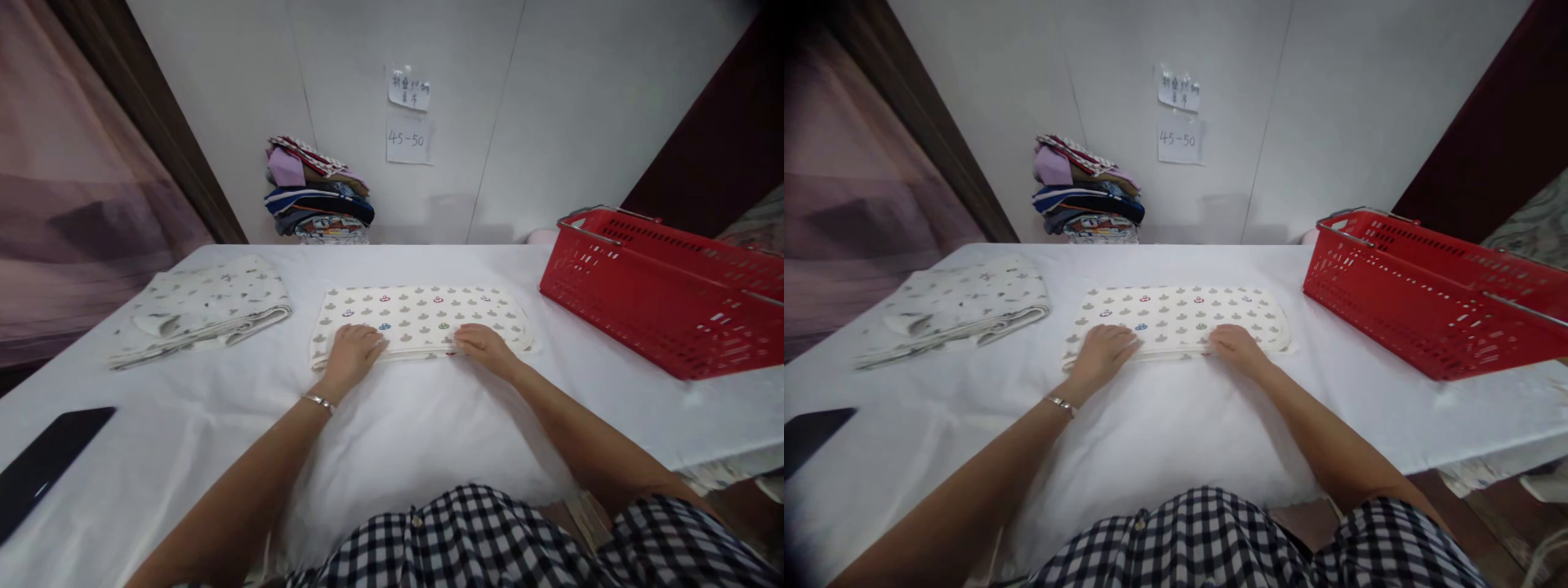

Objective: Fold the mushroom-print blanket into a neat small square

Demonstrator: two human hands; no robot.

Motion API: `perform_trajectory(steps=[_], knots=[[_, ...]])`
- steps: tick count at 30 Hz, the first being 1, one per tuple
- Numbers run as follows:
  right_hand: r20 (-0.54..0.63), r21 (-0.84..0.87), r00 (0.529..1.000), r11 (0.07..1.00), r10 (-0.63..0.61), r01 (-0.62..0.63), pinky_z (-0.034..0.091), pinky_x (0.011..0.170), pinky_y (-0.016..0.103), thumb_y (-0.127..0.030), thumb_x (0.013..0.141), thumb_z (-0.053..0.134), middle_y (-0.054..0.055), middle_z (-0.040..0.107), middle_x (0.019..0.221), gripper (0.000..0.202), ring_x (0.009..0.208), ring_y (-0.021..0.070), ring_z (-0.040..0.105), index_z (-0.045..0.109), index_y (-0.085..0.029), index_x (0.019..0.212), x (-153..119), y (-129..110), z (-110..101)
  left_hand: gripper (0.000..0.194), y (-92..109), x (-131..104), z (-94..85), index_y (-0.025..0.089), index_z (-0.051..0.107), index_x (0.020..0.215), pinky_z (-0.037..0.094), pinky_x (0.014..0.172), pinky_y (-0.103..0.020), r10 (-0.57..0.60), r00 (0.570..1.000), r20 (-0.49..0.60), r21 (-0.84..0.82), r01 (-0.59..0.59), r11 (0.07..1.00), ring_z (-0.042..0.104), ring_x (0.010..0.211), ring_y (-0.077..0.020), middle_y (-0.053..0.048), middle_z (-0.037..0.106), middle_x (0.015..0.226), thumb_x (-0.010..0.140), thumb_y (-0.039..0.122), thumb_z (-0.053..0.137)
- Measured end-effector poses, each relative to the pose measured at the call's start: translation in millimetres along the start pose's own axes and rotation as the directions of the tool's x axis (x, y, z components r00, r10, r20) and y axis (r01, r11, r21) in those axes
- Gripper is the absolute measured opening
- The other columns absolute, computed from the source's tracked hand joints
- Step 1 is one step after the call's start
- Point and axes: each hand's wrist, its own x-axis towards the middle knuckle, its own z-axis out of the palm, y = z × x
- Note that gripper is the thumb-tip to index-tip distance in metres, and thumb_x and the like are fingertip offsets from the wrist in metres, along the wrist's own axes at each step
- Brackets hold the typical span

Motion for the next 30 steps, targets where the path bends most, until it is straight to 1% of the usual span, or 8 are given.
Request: perform_trajectory(steps=[3, 6, 9, 14, 17, 20, 25, 30], knots=[[0.053, 0.006, 0.998, 1.0, -0.029, 0.029, 0.045, 0.086, 0.037, -0.034, 0.09, 0.048, 0.004, 0.069, 0.093, 0.026, 0.095, 0.0208, 0.06, 0.072, -0.027, 0.084, 11, -22, 7, 0.022, 24, 8, 10.7, 0.023, 0.07, 0.091, 0.039, 0.088, -0.039, 0.065, 0.998, 0.016, -0.074, -0.064, 0.995, 0.056, 0.092, -0.0199, -0.004, 0.068, 0.094, 0.09, 0.031, 0.05], [0.081, -0.045, 0.996, 0.999, -0.022, 0.026, 0.045, 0.081, 0.035, -0.026, 0.088, 0.051, 0.006, 0.067, 0.089, 0.023, 0.089, 0.0205, 0.057, 0.073, -0.025, 0.082, 17, -31, 14, 0.019, 38, 14, 19.8, 0.023, 0.07, 0.085, 0.04, 0.081, -0.037, 0.04, 0.998, 0.044, -0.083, -0.037, 0.996, 0.053, 0.087, -0.0196, -0.004, 0.066, 0.089, 0.089, 0.028, 0.051], [0.086, -0.055, 0.996, 0.999, 0.004, 0.001, 0.044, 0.079, 0.035, -0.022, 0.086, 0.052, 0.006, 0.066, 0.088, 0.022, 0.087, 0.021, 0.055, 0.073, -0.024, 0.084, 18, -30, 20, 0.018, 41, 17, 24.2, 0.023, 0.069, 0.082, 0.04, 0.077, -0.036, -0.009, 0.996, 0.086, -0.103, 0.018, 0.995, 0.052, 0.084, -0.0193, -0.004, 0.064, 0.087, 0.088, 0.026, 0.053], [0.047, 0.052, 0.989, 0.989, 0.139, -0.141, 0.045, 0.082, 0.035, -0.022, 0.083, 0.055, 0.005, 0.066, 0.089, 0.019, 0.09, 0.0211, 0.055, 0.073, -0.025, 0.085, 18, -27, 27, 0.013, 42, 19, 24.1, 0.024, 0.07, 0.082, 0.041, 0.076, -0.033, -0.113, 0.984, 0.139, -0.226, 0.143, 0.964, 0.054, 0.085, -0.0179, -0.002, 0.063, 0.086, 0.084, 0.024, 0.057], [0.062, 0.084, 0.976, 0.973, 0.209, -0.214, 0.045, 0.082, 0.034, -0.02, 0.079, 0.058, 0.004, 0.067, 0.087, 0.016, 0.089, 0.021, 0.056, 0.073, -0.025, 0.081, 21, -27, 28, 0.012, 43, 21, 23.0, 0.024, 0.07, 0.079, 0.041, 0.076, -0.032, -0.18, 0.971, 0.158, -0.306, 0.222, 0.926, 0.055, 0.086, -0.0175, -0.001, 0.064, 0.085, 0.083, 0.025, 0.058], [0.083, 0.088, 0.961, 0.958, 0.265, -0.272, 0.045, 0.081, 0.033, -0.02, 0.076, 0.06, 0.003, 0.067, 0.087, 0.014, 0.089, 0.0203, 0.057, 0.073, -0.024, 0.079, 24, -27, 28, 0.016, 45, 22, 22.7, 0.023, 0.069, 0.075, 0.042, 0.075, -0.032, -0.203, 0.967, 0.156, -0.352, 0.247, 0.903, 0.056, 0.085, -0.0172, -0.001, 0.064, 0.082, 0.084, 0.025, 0.056], [0.069, 0.13, 0.958, 0.949, 0.279, -0.286, 0.045, 0.08, 0.032, -0.021, 0.074, 0.062, 0.002, 0.067, 0.086, 0.01, 0.088, 0.02, 0.058, 0.071, -0.025, 0.075, 25, -25, 28, 0.021, 47, 20, 23.7, 0.02, 0.064, 0.074, 0.04, 0.077, -0.035, -0.148, 0.985, 0.093, -0.294, 0.169, 0.941, 0.054, 0.084, -0.0178, -0.002, 0.062, 0.081, 0.088, 0.024, 0.05], [0.006, 0.166, 0.966, 0.953, 0.258, -0.255, 0.045, 0.077, 0.033, -0.023, 0.081, 0.054, 0.001, 0.064, 0.081, 0.017, 0.083, 0.0186, 0.057, 0.067, -0.024, 0.069, 19, -30, 27, 0.023, 47, 16, 25.7, 0.02, 0.061, 0.08, 0.038, 0.077, -0.036, -0.036, 0.998, 0.058, -0.198, 0.047, 0.979, 0.051, 0.084, -0.0183, -0.004, 0.06, 0.086, 0.093, 0.025, 0.042]])
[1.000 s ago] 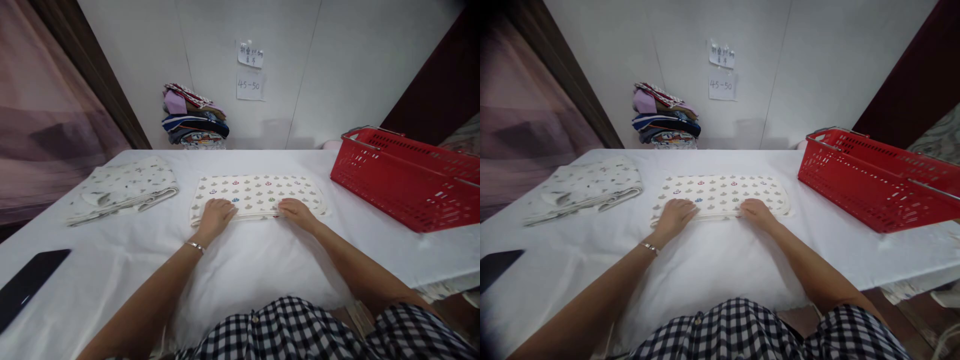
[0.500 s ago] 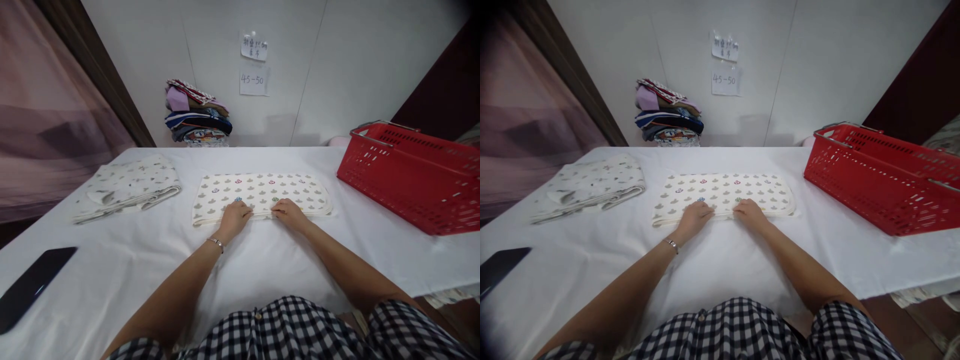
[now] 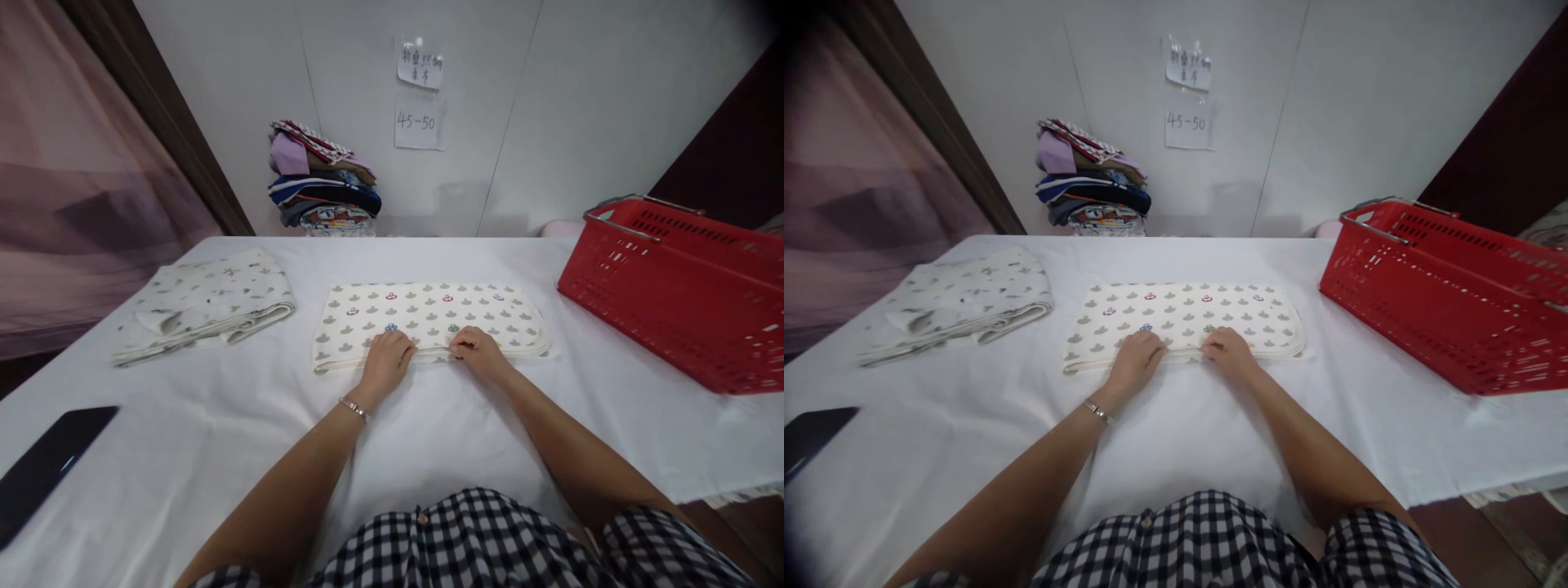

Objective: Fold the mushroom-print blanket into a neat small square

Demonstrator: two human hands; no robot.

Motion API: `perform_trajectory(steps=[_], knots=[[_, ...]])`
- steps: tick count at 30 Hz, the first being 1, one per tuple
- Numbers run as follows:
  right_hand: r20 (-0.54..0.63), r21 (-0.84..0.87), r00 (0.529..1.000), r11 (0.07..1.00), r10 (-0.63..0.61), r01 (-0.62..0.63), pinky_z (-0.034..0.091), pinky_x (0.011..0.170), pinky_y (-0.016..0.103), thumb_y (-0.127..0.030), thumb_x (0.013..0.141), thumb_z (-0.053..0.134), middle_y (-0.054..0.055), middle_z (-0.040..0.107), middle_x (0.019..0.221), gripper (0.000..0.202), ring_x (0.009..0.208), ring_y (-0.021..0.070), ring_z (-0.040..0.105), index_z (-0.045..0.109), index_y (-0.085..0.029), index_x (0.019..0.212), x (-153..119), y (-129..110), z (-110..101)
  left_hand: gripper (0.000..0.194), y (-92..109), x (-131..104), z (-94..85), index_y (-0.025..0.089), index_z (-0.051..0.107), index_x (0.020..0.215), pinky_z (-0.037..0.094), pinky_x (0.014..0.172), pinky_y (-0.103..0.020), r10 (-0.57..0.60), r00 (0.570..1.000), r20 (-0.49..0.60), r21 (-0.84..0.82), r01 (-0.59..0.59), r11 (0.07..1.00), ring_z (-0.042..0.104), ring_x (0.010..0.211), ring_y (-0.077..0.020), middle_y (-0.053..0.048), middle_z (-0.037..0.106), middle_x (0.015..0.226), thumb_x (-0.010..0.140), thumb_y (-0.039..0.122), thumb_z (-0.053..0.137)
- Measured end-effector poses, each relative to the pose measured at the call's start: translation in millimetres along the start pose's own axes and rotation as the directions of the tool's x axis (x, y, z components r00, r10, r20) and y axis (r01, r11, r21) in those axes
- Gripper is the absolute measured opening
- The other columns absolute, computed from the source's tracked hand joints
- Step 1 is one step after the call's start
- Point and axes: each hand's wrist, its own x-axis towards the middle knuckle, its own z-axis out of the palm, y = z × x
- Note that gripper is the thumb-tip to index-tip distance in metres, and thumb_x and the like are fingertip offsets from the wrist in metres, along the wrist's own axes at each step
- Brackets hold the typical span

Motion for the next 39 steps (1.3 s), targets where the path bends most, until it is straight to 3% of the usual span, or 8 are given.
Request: perform_trajectory(steps=[4, 12, 21, 25, 34, 39], knots=[[0.017, -0.08, 0.993, 0.99, -0.115, 0.116, 0.043, 0.08, 0.035, -0.023, 0.085, 0.053, 0.003, 0.064, 0.085, 0.018, 0.086, 0.0198, 0.054, 0.067, -0.023, 0.074, -7, -3, -1, 0.024, -4, -4, 2.7, 0.019, 0.06, 0.082, 0.039, 0.077, -0.036, 0.049, 0.998, 0.034, 0.052, -0.051, 0.997, 0.051, 0.083, -0.0187, -0.005, 0.06, 0.086, 0.094, 0.025, 0.041], [0.054, -0.161, 0.974, 0.96, -0.222, 0.228, 0.043, 0.08, 0.037, -0.028, 0.088, 0.053, 0.006, 0.063, 0.091, 0.018, 0.088, 0.0212, 0.053, 0.07, -0.025, 0.089, -10, -1, -3, 0.014, -10, -6, 5.4, 0.02, 0.063, 0.09, 0.04, 0.079, -0.035, 0.076, 0.996, 0.049, 0.079, -0.079, 0.994, 0.05, 0.087, -0.0199, -0.005, 0.061, 0.091, 0.089, 0.027, 0.051], [-0.001, -0.19, 0.961, 0.944, -0.276, 0.271, 0.044, 0.078, 0.038, -0.028, 0.092, 0.045, 0.008, 0.065, 0.089, 0.026, 0.085, 0.0219, 0.054, 0.071, -0.023, 0.088, -10, 3, 2, 0.022, -10, -7, 3.1, 0.021, 0.065, 0.087, 0.04, 0.076, -0.035, 0.079, 0.997, 0.007, 0.11, -0.08, 0.991, 0.052, 0.086, -0.0194, -0.005, 0.062, 0.088, 0.093, 0.029, 0.045], [0.03, -0.243, 0.955, 0.924, -0.295, 0.294, 0.043, 0.077, 0.038, -0.029, 0.093, 0.044, 0.009, 0.064, 0.089, 0.028, 0.083, 0.0222, 0.054, 0.07, -0.023, 0.088, -10, 4, 3, 0.025, -10, -6, 3.0, 0.021, 0.065, 0.085, 0.04, 0.076, -0.035, 0.09, 0.996, -0.001, 0.127, -0.09, 0.988, 0.053, 0.085, -0.0193, -0.005, 0.062, 0.087, 0.094, 0.029, 0.043], [0.021, -0.274, 0.946, 0.909, -0.322, 0.316, 0.044, 0.076, 0.037, -0.03, 0.094, 0.044, 0.008, 0.064, 0.089, 0.027, 0.084, 0.0219, 0.053, 0.07, -0.023, 0.092, -10, 5, 5, 0.015, -13, -9, 0.6, 0.021, 0.064, 0.094, 0.04, 0.077, -0.035, 0.1, 0.995, 0.014, 0.163, -0.101, 0.981, 0.053, 0.09, -0.0202, -0.005, 0.063, 0.093, 0.09, 0.025, 0.05], [0.041, -0.281, 0.948, 0.907, -0.315, 0.313, 0.045, 0.075, 0.038, -0.03, 0.094, 0.042, 0.008, 0.063, 0.09, 0.028, 0.084, 0.0223, 0.053, 0.07, -0.023, 0.094, -12, 7, 6, 0.022, -14, -13, -3.4, 0.021, 0.065, 0.081, 0.039, 0.074, -0.034, 0.08, 0.997, 0.022, 0.183, -0.083, 0.98, 0.053, 0.085, -0.0185, -0.005, 0.062, 0.086, 0.092, 0.025, 0.045]])
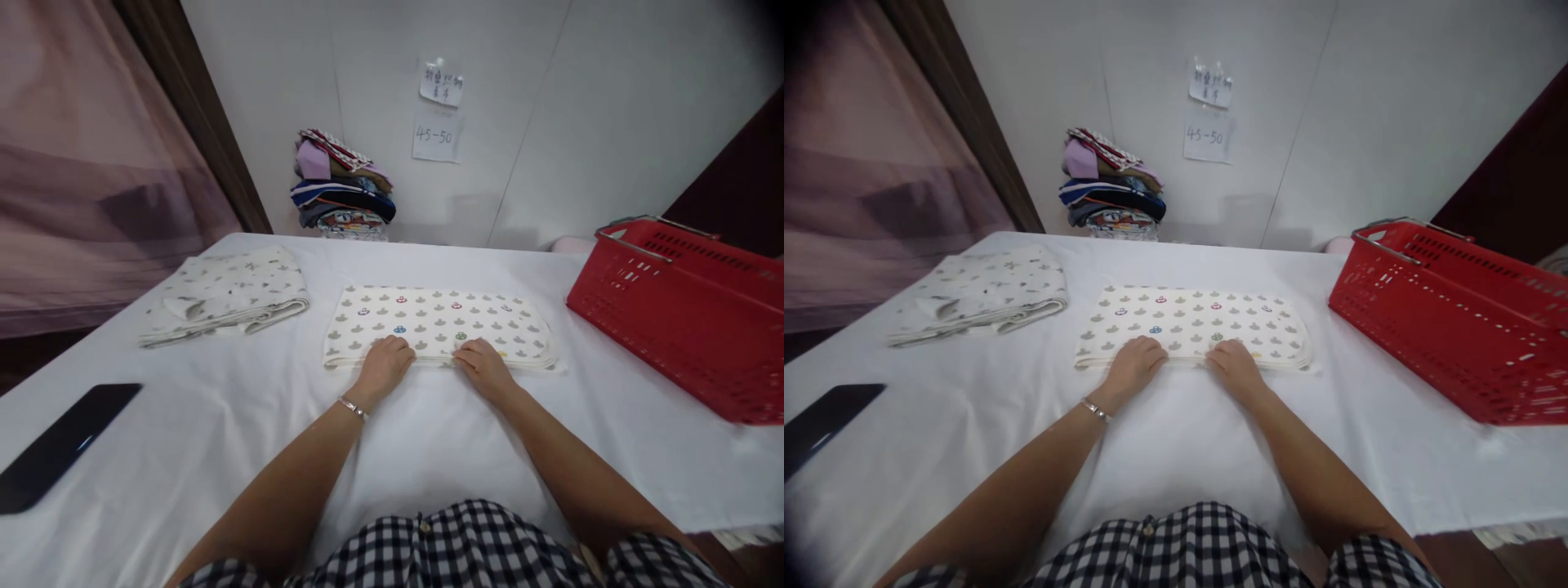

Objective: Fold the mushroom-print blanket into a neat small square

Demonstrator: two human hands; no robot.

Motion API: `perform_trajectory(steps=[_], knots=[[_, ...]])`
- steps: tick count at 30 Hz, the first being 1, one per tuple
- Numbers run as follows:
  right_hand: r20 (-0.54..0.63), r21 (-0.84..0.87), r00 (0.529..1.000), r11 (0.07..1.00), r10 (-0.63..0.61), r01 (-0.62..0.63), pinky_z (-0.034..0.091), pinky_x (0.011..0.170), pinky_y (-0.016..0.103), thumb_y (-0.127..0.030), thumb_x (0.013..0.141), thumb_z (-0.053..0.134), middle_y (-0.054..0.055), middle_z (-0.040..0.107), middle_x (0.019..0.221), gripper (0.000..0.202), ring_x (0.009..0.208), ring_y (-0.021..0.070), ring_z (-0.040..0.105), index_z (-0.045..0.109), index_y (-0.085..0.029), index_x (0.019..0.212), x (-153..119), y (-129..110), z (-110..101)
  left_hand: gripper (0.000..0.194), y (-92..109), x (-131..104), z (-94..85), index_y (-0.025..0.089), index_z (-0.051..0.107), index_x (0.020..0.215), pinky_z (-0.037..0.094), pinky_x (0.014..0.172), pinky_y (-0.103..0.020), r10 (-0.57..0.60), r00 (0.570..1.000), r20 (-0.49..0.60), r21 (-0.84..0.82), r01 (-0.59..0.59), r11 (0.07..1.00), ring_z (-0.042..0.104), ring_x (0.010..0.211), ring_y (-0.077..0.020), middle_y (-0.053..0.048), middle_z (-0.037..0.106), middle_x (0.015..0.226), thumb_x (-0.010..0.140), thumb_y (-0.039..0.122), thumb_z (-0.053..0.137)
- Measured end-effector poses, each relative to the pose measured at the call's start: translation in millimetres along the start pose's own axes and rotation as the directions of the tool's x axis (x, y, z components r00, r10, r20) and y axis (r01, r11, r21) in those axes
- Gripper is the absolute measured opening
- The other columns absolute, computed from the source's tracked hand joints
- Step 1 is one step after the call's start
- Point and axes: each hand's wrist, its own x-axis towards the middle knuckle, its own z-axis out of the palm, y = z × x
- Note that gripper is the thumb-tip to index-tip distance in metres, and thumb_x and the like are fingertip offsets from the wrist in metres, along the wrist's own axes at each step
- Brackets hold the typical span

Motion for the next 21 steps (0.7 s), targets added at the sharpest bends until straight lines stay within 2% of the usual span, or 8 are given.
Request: perform_trajectory(steps=[5, 10, 13, 17, 21], knots=[[0.002, -0.016, 1.0, 1.0, 0.011, -0.011, 0.045, 0.077, 0.04, -0.031, 0.095, 0.042, 0.008, 0.063, 0.093, 0.028, 0.087, 0.0237, 0.053, 0.069, -0.024, 0.096, 4, -11, -2, 0.027, 2, -1, -2.2, 0.021, 0.065, 0.075, 0.036, 0.071, -0.034, -0.019, 0.999, 0.026, 0.02, 0.018, 1.0, 0.051, 0.081, -0.0177, -0.004, 0.062, 0.081, 0.093, 0.025, 0.045], [0.065, -0.014, 0.993, 0.995, -0.099, 0.1, 0.045, 0.076, 0.039, -0.027, 0.094, 0.04, 0.008, 0.063, 0.096, 0.028, 0.087, 0.0236, 0.054, 0.068, -0.025, 0.099, 13, -28, 6, 0.024, 5, -1, -3.3, 0.021, 0.065, 0.077, 0.036, 0.071, -0.032, -0.02, 0.998, 0.056, 0.05, 0.018, 0.999, 0.051, 0.081, -0.0168, -0.003, 0.063, 0.084, 0.092, 0.028, 0.048], [0.091, -0.018, 0.988, 0.992, -0.123, 0.125, 0.046, 0.075, 0.039, -0.023, 0.093, 0.04, 0.008, 0.063, 0.095, 0.029, 0.086, 0.0236, 0.054, 0.068, -0.025, 0.1, 13, -29, 13, 0.024, 1, -5, -3.8, 0.02, 0.064, 0.077, 0.036, 0.07, -0.031, -0.006, 0.998, 0.056, 0.064, 0.002, 0.998, 0.052, 0.082, -0.0161, -0.003, 0.063, 0.084, 0.093, 0.026, 0.047], [0.063, 0.004, 0.99, 0.992, -0.123, 0.123, 0.047, 0.077, 0.041, -0.022, 0.092, 0.04, 0.008, 0.064, 0.098, 0.03, 0.089, 0.0246, 0.055, 0.068, -0.026, 0.103, 8, -20, 21, 0.023, -19, -20, -14.6, 0.02, 0.064, 0.081, 0.038, 0.072, -0.031, 0.007, 0.999, 0.053, 0.137, -0.015, 0.99, 0.053, 0.084, -0.0167, -0.004, 0.063, 0.086, 0.092, 0.022, 0.045], [0.04, 0.034, 0.991, 0.992, -0.126, 0.125, 0.048, 0.08, 0.042, -0.023, 0.091, 0.041, 0.008, 0.064, 0.099, 0.03, 0.091, 0.0249, 0.056, 0.068, -0.027, 0.104, 5, -16, 23, 0.021, -52, -51, -41.8, 0.021, 0.066, 0.088, 0.039, 0.076, -0.032, -0.078, 0.996, 0.051, 0.183, 0.068, 0.981, 0.055, 0.089, -0.0173, -0.005, 0.065, 0.094, 0.092, 0.023, 0.045]])
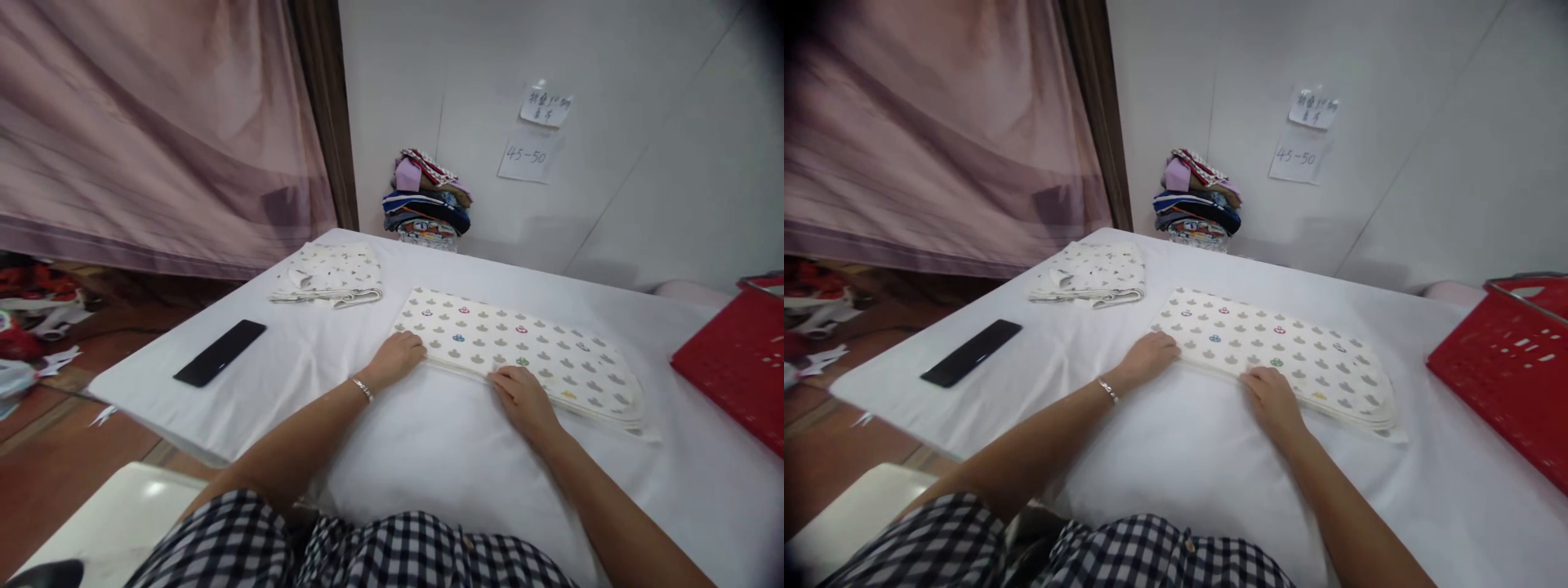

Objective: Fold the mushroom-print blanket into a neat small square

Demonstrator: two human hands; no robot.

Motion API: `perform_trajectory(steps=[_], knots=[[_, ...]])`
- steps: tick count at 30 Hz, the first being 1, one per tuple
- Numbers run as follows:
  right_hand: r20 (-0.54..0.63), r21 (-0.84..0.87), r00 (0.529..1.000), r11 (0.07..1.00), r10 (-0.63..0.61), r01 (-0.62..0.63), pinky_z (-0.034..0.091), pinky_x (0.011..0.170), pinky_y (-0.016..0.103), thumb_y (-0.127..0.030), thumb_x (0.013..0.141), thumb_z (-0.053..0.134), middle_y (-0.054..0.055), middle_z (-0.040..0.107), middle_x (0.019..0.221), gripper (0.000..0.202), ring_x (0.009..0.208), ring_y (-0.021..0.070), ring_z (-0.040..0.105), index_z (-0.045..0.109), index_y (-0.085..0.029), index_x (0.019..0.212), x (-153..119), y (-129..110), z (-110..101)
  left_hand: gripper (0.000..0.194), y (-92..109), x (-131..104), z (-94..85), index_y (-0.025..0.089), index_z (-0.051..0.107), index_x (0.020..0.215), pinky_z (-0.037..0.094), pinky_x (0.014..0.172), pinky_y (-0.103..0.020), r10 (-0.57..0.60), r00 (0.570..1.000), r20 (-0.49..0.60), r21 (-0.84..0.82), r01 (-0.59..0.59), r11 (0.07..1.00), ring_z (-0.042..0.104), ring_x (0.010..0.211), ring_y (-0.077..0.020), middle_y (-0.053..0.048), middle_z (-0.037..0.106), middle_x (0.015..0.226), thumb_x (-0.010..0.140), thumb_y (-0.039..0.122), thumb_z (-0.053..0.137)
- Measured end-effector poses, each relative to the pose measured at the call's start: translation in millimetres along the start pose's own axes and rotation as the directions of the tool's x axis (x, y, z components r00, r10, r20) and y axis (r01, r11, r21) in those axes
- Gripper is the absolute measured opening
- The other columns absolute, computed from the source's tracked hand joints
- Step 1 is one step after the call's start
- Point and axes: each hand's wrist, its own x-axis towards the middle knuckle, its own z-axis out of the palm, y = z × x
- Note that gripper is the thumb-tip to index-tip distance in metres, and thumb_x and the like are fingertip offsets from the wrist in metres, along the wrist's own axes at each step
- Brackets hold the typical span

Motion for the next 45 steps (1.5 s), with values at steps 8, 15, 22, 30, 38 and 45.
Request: perform_trajectory(steps=[8, 15, 22, 30, 38, 45], knots=[[0.123, -0.029, 0.99, 0.997, 0.073, -0.07, 0.047, 0.083, 0.039, -0.025, 0.091, 0.04, 0.006, 0.062, 0.104, 0.029, 0.096, 0.0227, 0.056, 0.067, -0.024, 0.105, 7, -10, -15, 0.023, -40, -47, -17.5, 0.022, 0.064, 0.106, 0.043, 0.08, -0.033, -0.189, 0.979, -0.077, -0.046, 0.186, 0.982, 0.055, 0.096, -0.0197, -0.007, 0.064, 0.105, 0.09, 0.027, 0.049], [0.159, -0.058, 0.987, 0.998, 0.029, -0.02, 0.047, 0.082, 0.037, -0.023, 0.091, 0.038, 0.007, 0.063, 0.103, 0.032, 0.093, 0.0218, 0.055, 0.066, -0.023, 0.105, 27, -23, -14, 0.023, -37, -41, -19.8, 0.022, 0.066, 0.104, 0.043, 0.076, -0.03, -0.205, 0.977, -0.061, -0.055, 0.202, 0.978, 0.057, 0.091, -0.0184, -0.006, 0.063, 0.103, 0.091, 0.027, 0.047], [0.094, -0.075, 0.995, 0.997, -0.027, 0.034, 0.045, 0.08, 0.036, -0.02, 0.091, 0.04, 0.009, 0.062, 0.1, 0.03, 0.091, 0.0215, 0.053, 0.067, -0.02, 0.103, 23, -22, 3, 0.026, -40, -44, -22.8, 0.024, 0.068, 0.101, 0.04, 0.072, -0.031, -0.279, 0.96, 0.03, 0.036, 0.278, 0.96, 0.057, 0.086, -0.0192, -0.005, 0.066, 0.09, 0.093, 0.029, 0.044], [0.079, -0.086, 0.997, 0.996, -0.01, 0.017, 0.042, 0.077, 0.034, -0.017, 0.091, 0.04, 0.008, 0.062, 0.096, 0.031, 0.088, 0.0211, 0.052, 0.07, -0.021, 0.097, 26, -27, 4, 0.032, -36, -45, -23.5, 0.024, 0.067, 0.106, 0.043, 0.076, -0.029, -0.393, 0.918, 0.043, -0.142, 0.395, 0.908, 0.057, 0.085, -0.017, -0.003, 0.066, 0.09, 0.089, 0.041, 0.046], [0.085, -0.111, 0.995, 0.993, 0.05, -0.04, 0.037, 0.075, 0.031, -0.015, 0.089, 0.045, 0.006, 0.06, 0.092, 0.026, 0.086, 0.0189, 0.048, 0.069, -0.023, 0.095, 33, -34, 4, 0.042, -30, -26, -27.5, 0.022, 0.072, 0.083, 0.046, 0.074, -0.033, -0.503, 0.865, -0.003, -0.143, 0.497, 0.856, 0.06, 0.084, -0.021, -0.005, 0.068, 0.089, 0.088, 0.047, 0.038], [0.092, -0.102, 0.994, 0.994, 0.054, -0.044, 0.033, 0.075, 0.03, -0.014, 0.088, 0.048, 0.005, 0.059, 0.092, 0.022, 0.088, 0.0182, 0.047, 0.067, -0.023, 0.092, 34, -29, 9, 0.044, -7, 28, -19.4, 0.018, 0.065, 0.11, 0.04, 0.1, -0.042, -0.251, 0.962, -0.107, -0.076, 0.244, 0.967, 0.05, 0.119, -0.0261, -0.01, 0.058, 0.127, 0.089, 0.046, 0.039]])
